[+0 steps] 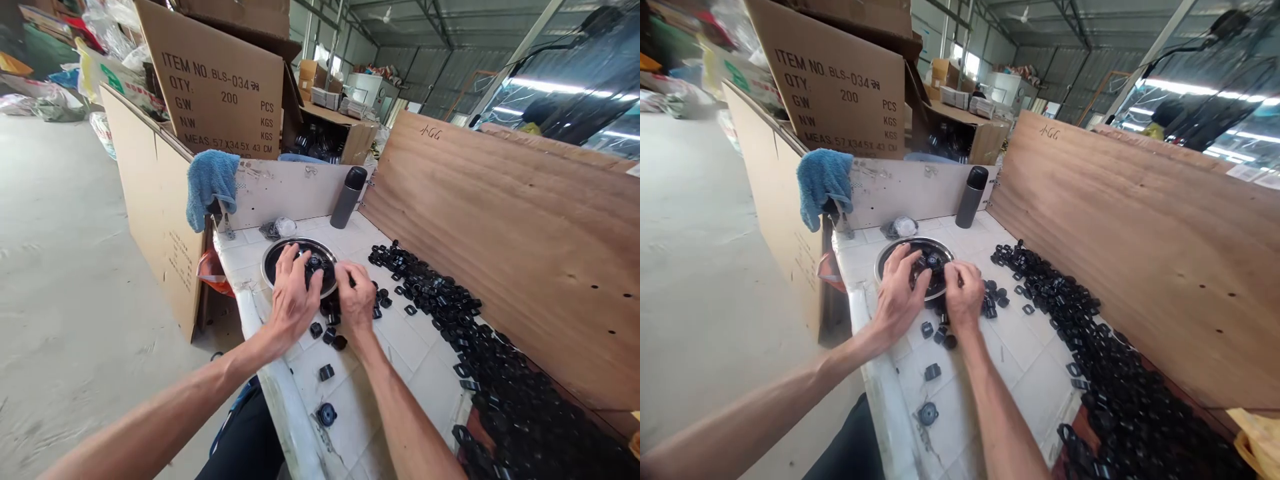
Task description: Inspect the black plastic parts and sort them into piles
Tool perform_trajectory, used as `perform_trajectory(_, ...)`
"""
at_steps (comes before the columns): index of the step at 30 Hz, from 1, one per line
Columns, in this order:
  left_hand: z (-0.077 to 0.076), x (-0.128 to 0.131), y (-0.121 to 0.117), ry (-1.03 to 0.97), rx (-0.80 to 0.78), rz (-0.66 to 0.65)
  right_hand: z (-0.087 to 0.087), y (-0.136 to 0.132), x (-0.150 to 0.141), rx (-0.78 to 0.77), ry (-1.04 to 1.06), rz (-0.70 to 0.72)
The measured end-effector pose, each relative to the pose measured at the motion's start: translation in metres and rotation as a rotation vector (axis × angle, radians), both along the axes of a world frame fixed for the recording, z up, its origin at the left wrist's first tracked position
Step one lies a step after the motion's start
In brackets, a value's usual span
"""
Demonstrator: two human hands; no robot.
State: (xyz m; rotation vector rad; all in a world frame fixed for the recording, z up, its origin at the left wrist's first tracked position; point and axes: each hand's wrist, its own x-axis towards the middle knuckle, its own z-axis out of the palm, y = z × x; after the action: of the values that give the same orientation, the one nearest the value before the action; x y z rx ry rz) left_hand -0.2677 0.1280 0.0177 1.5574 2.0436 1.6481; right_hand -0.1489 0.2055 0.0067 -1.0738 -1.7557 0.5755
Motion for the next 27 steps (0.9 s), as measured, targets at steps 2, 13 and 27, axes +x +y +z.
perform_trajectory(2,-0.010,0.008,-0.037,0.159,0.093,-0.075,-0.008,0.011,0.033,0.018,-0.149,-0.008)
perform_trajectory(13,-0.081,0.038,-0.055,0.393,-0.270,-0.234,-0.036,-0.004,0.067,0.089,-0.629,0.080)
perform_trajectory(27,-0.062,0.076,-0.027,-0.151,-0.059,-0.402,-0.042,-0.053,0.072,-0.061,-0.171,-0.064)
